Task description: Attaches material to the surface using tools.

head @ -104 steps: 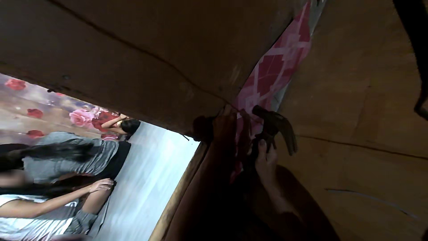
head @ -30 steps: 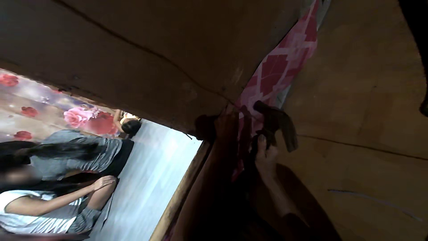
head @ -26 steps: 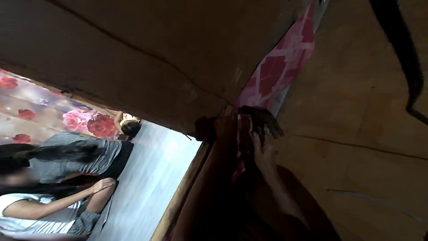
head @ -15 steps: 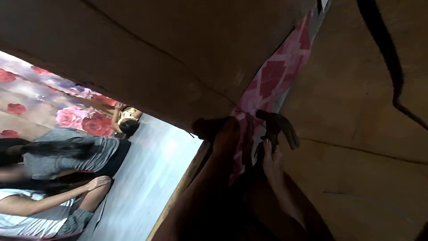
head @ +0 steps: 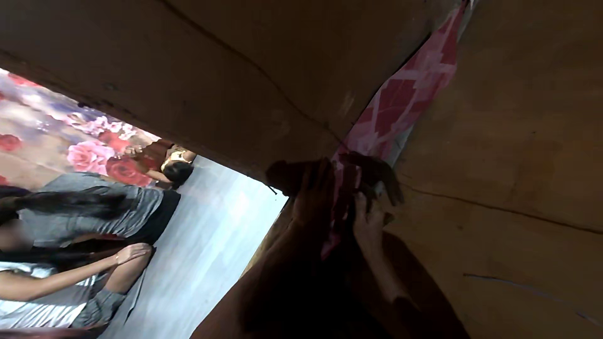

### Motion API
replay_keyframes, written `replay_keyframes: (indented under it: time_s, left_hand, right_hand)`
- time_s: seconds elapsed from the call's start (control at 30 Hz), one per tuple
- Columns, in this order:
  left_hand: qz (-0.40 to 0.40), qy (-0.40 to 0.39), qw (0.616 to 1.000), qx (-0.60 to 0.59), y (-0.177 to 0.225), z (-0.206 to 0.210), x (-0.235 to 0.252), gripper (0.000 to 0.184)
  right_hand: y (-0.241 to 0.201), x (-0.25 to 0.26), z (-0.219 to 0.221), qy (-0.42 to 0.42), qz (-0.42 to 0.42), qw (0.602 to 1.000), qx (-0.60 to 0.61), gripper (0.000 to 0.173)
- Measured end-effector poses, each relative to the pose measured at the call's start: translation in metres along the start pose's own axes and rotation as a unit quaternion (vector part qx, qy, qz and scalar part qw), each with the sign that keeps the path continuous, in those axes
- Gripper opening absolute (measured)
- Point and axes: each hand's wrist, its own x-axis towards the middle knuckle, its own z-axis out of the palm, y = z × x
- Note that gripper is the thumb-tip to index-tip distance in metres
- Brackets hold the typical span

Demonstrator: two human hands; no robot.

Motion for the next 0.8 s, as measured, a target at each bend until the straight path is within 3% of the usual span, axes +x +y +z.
replay_keyframes:
  time_s: [0.1, 0.27, 0.37, 0.43, 0.57, 0.67, 0.73, 0.8]
  left_hand:
    - [-0.013, 0.000, 1.000, -0.011, 0.002, 0.003, 0.000, 0.042]
    - [-0.009, 0.023, 1.000, -0.005, 0.001, 0.006, 0.002, 0.040]
    - [-0.019, 0.015, 0.999, -0.024, 0.001, 0.003, 0.002, 0.041]
    - [-0.029, -0.033, 0.997, -0.068, 0.003, -0.004, 0.001, 0.044]
    - [-0.026, -0.058, 0.996, -0.062, 0.001, -0.008, 0.004, 0.045]
    - [-0.022, 0.002, 0.999, -0.042, 0.001, 0.001, 0.002, 0.041]
    - [-0.020, 0.030, 0.999, -0.040, 0.000, 0.006, 0.000, 0.040]
    - [-0.026, 0.009, 0.999, -0.039, 0.001, 0.002, 0.000, 0.042]
  right_hand:
    - [0.000, 0.005, -0.002, -0.013, 0.019, 1.000, -0.021, 0.037]
    - [0.001, -0.006, -0.013, 0.031, -0.068, 0.992, 0.103, 0.040]
    - [-0.002, -0.002, -0.003, 0.039, -0.032, 0.999, 0.009, 0.037]
    - [-0.008, 0.011, -0.002, -0.008, 0.018, 0.997, -0.070, 0.041]
    - [0.001, 0.010, -0.013, 0.016, -0.034, 0.997, 0.073, 0.035]
    - [-0.001, -0.008, -0.021, 0.037, -0.084, 0.985, 0.145, 0.037]
    - [0.002, -0.010, -0.011, 0.051, -0.081, 0.985, 0.142, 0.036]
    - [0.006, -0.001, 0.002, 0.033, -0.035, 0.997, 0.065, 0.035]
